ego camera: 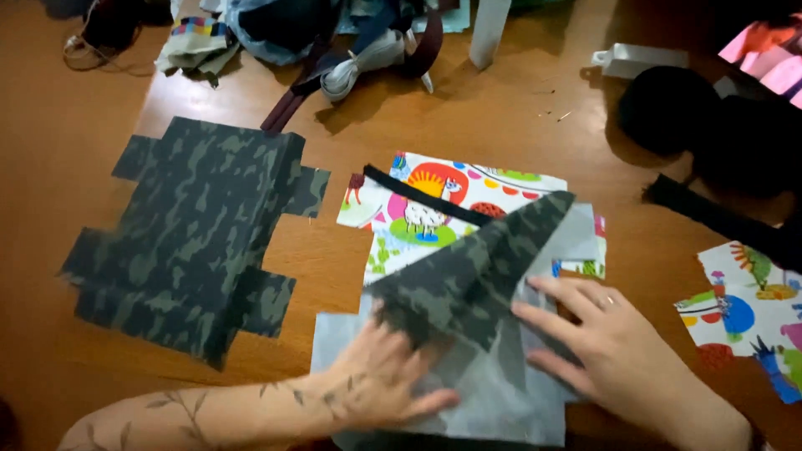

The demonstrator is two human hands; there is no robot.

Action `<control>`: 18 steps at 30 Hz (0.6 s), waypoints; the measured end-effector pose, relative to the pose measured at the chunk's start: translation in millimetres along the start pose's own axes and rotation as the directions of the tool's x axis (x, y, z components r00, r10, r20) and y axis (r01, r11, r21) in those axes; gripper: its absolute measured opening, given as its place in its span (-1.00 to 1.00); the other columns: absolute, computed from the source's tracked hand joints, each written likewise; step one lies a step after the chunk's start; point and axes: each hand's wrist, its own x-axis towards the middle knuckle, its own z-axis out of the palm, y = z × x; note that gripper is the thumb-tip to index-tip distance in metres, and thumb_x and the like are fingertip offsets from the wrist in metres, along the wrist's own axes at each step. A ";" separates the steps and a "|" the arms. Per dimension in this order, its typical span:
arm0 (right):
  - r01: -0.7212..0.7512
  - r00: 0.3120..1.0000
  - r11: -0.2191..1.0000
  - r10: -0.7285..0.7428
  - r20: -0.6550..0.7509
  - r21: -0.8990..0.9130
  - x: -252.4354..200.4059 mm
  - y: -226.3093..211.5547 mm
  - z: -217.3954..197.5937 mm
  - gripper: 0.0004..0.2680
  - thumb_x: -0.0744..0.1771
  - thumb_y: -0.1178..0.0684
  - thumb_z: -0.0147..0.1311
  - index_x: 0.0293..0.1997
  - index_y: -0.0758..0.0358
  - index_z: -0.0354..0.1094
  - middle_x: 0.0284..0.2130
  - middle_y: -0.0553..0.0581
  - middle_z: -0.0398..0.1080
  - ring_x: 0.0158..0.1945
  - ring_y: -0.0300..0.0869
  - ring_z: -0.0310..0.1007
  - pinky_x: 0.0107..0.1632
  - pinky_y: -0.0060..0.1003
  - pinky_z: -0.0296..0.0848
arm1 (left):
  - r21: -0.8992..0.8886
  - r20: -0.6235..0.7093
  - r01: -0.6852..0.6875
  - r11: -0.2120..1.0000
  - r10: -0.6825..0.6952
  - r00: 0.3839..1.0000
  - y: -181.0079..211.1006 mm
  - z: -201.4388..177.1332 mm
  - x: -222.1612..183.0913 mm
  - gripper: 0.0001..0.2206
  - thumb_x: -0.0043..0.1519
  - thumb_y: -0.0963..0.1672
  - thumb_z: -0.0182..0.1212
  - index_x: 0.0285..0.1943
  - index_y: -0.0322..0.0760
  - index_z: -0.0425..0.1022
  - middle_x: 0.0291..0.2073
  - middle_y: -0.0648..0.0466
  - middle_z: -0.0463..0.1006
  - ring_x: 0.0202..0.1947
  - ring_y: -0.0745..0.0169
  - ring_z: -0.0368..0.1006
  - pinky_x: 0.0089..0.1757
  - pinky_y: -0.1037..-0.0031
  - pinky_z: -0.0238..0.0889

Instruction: Aligning and folding fabric pieces to prepare for sewing

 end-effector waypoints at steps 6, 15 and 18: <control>-0.022 0.990 0.997 0.032 -0.139 0.070 -1.1 5.2 -16.8 -0.80 0.29 0.02 0.12 0.00 0.06 0.45 0.02 0.10 0.43 0.02 -0.04 0.47 0.12 -0.19 0.40 | -0.131 -0.001 -0.020 0.991 0.020 1.000 25.4 6.6 -4.2 -0.48 0.39 0.09 -0.11 0.14 -0.46 0.47 -0.01 -0.14 0.52 0.10 -0.25 0.33 0.09 -0.14 0.10; 0.105 0.980 0.937 -0.154 -0.124 -0.334 63.6 49.3 -15.8 -0.75 0.36 0.13 0.04 0.17 0.03 0.41 0.10 0.03 0.48 0.30 -0.07 0.41 0.40 -0.09 0.28 | -0.173 -0.068 -0.197 0.965 0.187 0.980 20.2 14.6 -8.3 -0.74 0.35 -0.07 0.13 0.12 -0.23 0.58 0.00 -0.20 0.56 0.07 -0.38 0.41 -0.09 -0.16 0.22; 0.083 0.988 0.967 -0.112 -0.107 -0.242 67.1 53.7 -13.9 -0.66 0.32 0.10 0.11 0.27 0.08 0.34 0.20 0.11 0.42 0.32 0.00 0.36 0.38 -0.06 0.26 | -0.248 -0.106 -0.042 0.968 0.016 0.994 20.3 -1.6 5.1 -0.65 0.34 0.06 0.05 -0.21 -0.28 0.52 -0.19 -0.07 0.56 -0.13 -0.25 0.42 -0.19 0.12 0.21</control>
